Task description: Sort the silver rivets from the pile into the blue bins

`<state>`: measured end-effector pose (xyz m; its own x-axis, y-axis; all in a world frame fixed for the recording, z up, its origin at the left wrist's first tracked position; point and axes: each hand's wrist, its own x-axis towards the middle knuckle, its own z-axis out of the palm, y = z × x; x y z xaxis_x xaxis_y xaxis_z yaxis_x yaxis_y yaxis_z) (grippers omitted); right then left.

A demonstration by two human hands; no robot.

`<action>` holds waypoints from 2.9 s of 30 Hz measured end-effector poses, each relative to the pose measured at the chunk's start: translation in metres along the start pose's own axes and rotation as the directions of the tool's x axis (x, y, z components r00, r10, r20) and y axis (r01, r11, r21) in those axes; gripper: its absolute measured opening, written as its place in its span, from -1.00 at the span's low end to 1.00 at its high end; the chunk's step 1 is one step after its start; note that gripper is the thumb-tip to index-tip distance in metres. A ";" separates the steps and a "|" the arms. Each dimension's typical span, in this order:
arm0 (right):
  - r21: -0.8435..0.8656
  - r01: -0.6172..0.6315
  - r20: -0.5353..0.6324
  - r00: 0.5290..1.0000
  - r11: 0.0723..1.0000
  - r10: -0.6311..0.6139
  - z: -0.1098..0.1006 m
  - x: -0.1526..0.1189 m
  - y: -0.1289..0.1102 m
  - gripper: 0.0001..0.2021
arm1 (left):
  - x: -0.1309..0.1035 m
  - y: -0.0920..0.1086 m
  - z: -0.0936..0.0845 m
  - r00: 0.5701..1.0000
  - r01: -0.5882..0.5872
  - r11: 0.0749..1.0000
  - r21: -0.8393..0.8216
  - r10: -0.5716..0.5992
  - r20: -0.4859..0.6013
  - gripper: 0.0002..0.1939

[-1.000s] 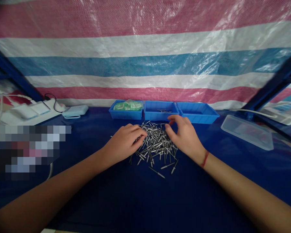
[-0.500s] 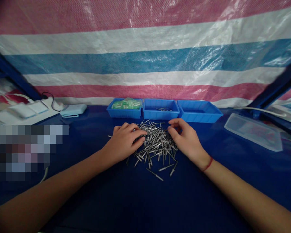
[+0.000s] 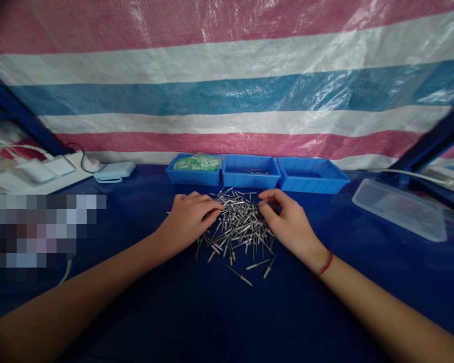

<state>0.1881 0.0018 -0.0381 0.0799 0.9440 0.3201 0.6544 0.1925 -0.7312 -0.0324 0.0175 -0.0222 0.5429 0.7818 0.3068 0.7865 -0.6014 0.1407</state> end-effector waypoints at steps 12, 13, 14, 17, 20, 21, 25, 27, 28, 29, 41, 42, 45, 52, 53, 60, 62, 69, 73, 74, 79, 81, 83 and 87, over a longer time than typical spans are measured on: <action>0.023 0.027 0.039 0.999 0.999 -0.028 0.002 -0.001 0.001 -0.79 | -0.002 0.003 -0.002 1.000 0.008 0.987 0.160 -0.007 -0.009 -0.79; 0.023 0.022 0.048 0.999 0.999 -0.023 0.002 -0.001 0.001 -0.79 | -0.002 0.003 -0.002 1.000 0.012 0.987 0.159 -0.011 -0.006 -0.79; 0.022 0.019 0.054 0.998 1.000 -0.020 0.001 -0.001 0.001 -0.79 | -0.002 0.004 -0.003 1.000 0.014 0.988 0.155 -0.014 -0.003 -0.79; 0.020 0.020 0.052 0.998 1.000 -0.021 0.001 -0.001 -0.001 -0.79 | -0.002 0.004 -0.003 1.000 0.007 0.989 0.151 -0.007 -0.001 -0.79; 0.014 0.023 0.048 0.999 1.000 -0.023 0.000 -0.002 -0.003 -0.78 | -0.003 0.005 -0.002 1.000 -0.007 0.984 0.179 0.009 -0.007 -0.79; 0.010 0.021 0.051 0.998 1.000 -0.022 0.000 -0.002 -0.003 -0.78 | -0.003 0.005 -0.002 1.000 -0.012 0.981 0.192 0.014 -0.007 -0.79; 0.006 0.024 0.060 0.998 1.000 -0.025 0.000 -0.002 -0.003 -0.76 | -0.004 0.005 -0.003 0.999 -0.032 0.974 0.224 0.037 -0.016 -0.80; 0.004 0.024 0.057 0.998 1.000 -0.024 0.000 -0.002 -0.003 -0.76 | -0.003 0.005 -0.004 0.999 -0.045 0.973 0.226 0.050 -0.018 -0.81; 0.001 0.021 0.058 0.998 1.000 -0.021 0.000 -0.002 -0.003 -0.75 | -0.003 0.006 -0.004 0.998 -0.050 0.973 0.226 0.054 -0.013 -0.81; -0.004 0.019 0.059 0.998 1.000 -0.019 0.000 -0.002 -0.003 -0.76 | -0.003 0.006 -0.005 0.998 -0.054 0.972 0.227 0.056 -0.004 -0.80; -0.012 0.018 0.069 0.997 1.000 -0.017 0.000 -0.002 -0.002 -0.75 | -0.002 0.011 -0.009 0.989 -0.150 0.917 0.370 0.140 0.055 -0.81; -0.011 0.018 0.069 0.997 1.000 -0.017 0.000 -0.002 -0.003 -0.75 | -0.002 0.011 -0.009 0.988 -0.152 0.913 0.378 0.143 0.052 -0.80; -0.005 0.022 0.064 0.998 1.000 -0.022 0.000 -0.002 -0.004 -0.76 | -0.001 0.009 -0.007 0.989 -0.147 0.919 0.365 0.147 0.029 -0.82; 0.006 0.040 0.053 0.998 0.999 -0.040 0.001 -0.003 -0.002 -0.78 | 0.000 0.005 -0.008 0.987 -0.159 0.938 0.307 0.152 0.045 -0.83; 0.005 0.040 0.056 0.998 0.999 -0.040 0.001 -0.003 -0.002 -0.78 | 0.000 0.005 -0.009 0.987 -0.160 0.939 0.304 0.153 0.047 -0.82; 0.026 0.040 0.086 0.995 0.999 -0.042 0.000 -0.002 -0.004 -0.80 | 0.000 0.002 -0.008 0.991 -0.132 0.966 0.222 0.120 0.065 -0.83; 0.026 0.039 0.086 0.995 0.999 -0.041 0.000 -0.002 -0.004 -0.80 | 0.000 0.001 -0.008 0.994 -0.094 0.976 0.195 0.083 0.064 -0.82; 0.014 0.030 0.092 0.995 0.999 -0.031 0.001 -0.002 -0.003 -0.83 | -0.001 0.001 -0.005 0.997 0.004 0.995 0.103 -0.012 0.082 -0.79; -0.072 0.090 0.026 0.996 0.993 -0.089 0.001 -0.004 -0.003 -0.83 | -0.003 0.002 -0.006 0.996 -0.081 0.963 0.257 0.084 -0.002 -0.79; -0.109 0.134 -0.001 0.991 0.985 -0.135 0.000 -0.005 -0.005 -0.83 | -0.003 0.003 -0.008 0.994 -0.089 0.955 0.284 0.103 -0.034 -0.80; -0.162 0.400 0.040 0.916 0.902 -0.399 -0.005 -0.017 -0.026 -0.84 | -0.003 0.011 -0.015 0.966 -0.182 0.960 0.213 0.215 -0.144 -0.85; -0.138 0.463 0.098 0.886 0.875 -0.453 -0.006 -0.022 -0.035 -0.83 | -0.005 0.016 -0.017 0.957 -0.222 0.965 0.140 0.244 -0.158 -0.87; -0.117 0.501 0.141 0.863 0.857 -0.485 -0.005 -0.025 -0.039 -0.85 | -0.007 0.021 -0.019 0.956 -0.228 0.972 0.058 0.234 -0.175 -0.88; -0.080 0.509 0.168 0.854 0.857 -0.492 -0.004 -0.026 -0.040 -0.91 | -0.010 0.026 -0.021 0.956 -0.228 0.958 -0.176 0.186 -0.226 -0.94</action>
<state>0.1627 -0.0312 -0.0147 -0.3799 0.7567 0.5321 0.6617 0.6243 -0.4152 -0.0239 -0.0092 -0.0023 0.5989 0.5984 0.5323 0.5776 -0.7831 0.2304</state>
